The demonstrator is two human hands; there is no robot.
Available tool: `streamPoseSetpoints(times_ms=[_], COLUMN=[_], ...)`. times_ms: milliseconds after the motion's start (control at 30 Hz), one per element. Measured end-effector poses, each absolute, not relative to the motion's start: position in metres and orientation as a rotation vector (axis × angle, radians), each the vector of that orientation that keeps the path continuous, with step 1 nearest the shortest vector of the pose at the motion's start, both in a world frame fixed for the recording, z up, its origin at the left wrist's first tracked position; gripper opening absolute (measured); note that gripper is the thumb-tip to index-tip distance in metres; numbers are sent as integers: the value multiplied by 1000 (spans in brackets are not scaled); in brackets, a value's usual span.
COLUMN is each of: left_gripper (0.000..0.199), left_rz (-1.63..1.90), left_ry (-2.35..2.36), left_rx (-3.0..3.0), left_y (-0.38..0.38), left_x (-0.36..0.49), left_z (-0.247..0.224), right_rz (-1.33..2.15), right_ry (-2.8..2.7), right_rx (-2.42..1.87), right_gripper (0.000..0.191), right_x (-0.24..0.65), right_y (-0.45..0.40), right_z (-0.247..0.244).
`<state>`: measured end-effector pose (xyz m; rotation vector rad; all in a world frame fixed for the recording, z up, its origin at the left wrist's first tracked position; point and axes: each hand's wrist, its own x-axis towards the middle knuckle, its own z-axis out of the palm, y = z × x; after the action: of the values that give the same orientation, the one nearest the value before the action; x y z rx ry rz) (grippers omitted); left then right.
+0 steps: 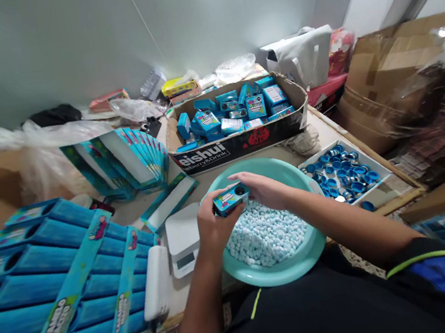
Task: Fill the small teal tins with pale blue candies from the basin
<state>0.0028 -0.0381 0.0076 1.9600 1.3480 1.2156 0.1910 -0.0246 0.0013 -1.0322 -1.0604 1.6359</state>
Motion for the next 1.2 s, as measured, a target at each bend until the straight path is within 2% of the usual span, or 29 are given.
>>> streamPoseSetpoints(times_ms=[67,167,267,367,467,567,667,733,833,967,1067,1200], left_gripper=[52,56,57,55,52,51,50,50,51,50,50,46], left_rz=[1294,1400,1385,1316,1278,1234,1200,1177,1124,1037,948,823], left_ry=[1397,1458,1463,1415,1447,1470,1459,1444,1463,1539,1530,1455], left_rx=[1821,1563,1471,1517,1572,1617,1630,1628,1657,1729,1799,1882], left_y=[-36,-29,-23,-20,-21,-21,-21,-21,-22,-23,-23,-24], left_x=[4,6,7,6,6,6,6,5,5,6,7,10], left_z=[8,5,1,-1,-2,-1,0,1,0,-1,-3,-1], right_rz=[1451,1056,947,1049,1368,1649,1697,1731,1876,1923,1933,1664], right_ry=[-1257,-1886,-2446,-2629,-2565,-2435,-2329,-2238,-2134,-2016,-1697,-1193], right_rx=[-1346,-1739,-1672,-1394,-1199,-1206,-1341,-1375,-1334,-1256,-1162,-1083], right_gripper=[40,37,57,75,78,83,88,76,49,24,18,18], right_x=[188,178,163,153,153,157,158,156,158,183,205,203], right_y=[-24,-33,-50,-61,-63,-61,-61,-60,-55,-44,-37,-29], right_z=[-4,-14,-19,-22,-24,-27,-31,-31,-24,2,23,30])
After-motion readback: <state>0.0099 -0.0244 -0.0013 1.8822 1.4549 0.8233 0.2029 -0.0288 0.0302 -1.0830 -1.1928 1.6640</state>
